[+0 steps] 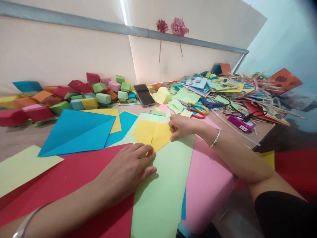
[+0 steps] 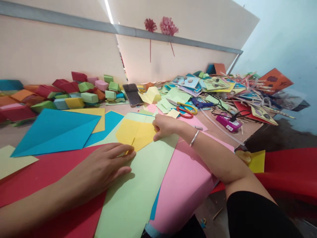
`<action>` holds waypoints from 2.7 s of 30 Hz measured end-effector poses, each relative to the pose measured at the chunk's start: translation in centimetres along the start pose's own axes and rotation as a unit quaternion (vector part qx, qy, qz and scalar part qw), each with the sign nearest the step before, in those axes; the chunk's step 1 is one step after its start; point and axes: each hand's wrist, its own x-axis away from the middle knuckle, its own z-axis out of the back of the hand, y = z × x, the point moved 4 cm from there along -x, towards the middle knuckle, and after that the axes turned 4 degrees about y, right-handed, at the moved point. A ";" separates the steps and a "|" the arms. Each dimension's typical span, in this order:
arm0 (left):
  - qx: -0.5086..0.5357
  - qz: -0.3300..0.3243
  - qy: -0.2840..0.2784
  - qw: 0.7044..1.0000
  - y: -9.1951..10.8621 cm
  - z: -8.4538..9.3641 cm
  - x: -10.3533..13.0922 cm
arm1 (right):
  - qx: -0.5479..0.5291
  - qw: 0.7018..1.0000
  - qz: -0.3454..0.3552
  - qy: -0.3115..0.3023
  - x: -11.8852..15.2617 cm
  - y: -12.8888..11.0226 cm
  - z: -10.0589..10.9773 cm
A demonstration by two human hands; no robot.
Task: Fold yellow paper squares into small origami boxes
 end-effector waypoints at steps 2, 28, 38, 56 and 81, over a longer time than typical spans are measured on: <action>-0.022 -0.020 0.067 0.997 0.1 0.0 0.8 | 0.002 1.000 0.001 0.000 0.0 0.0 0.0; -0.046 0.078 0.017 0.996 -3.1 -0.3 -0.1 | 0.062 0.963 0.218 0.144 -0.4 0.0 0.3; -0.051 0.085 0.050 0.994 -2.8 -0.5 0.1 | 0.128 0.888 0.393 0.202 3.1 -3.9 1.7; 0.004 0.030 -0.018 0.999 -0.1 -1.5 1.0 | 0.034 0.998 0.041 0.040 -1.0 -2.7 -1.9; -0.005 -0.008 -0.025 1.000 -0.2 -0.8 0.8 | 0.164 0.986 0.011 0.014 -0.3 -4.5 -2.0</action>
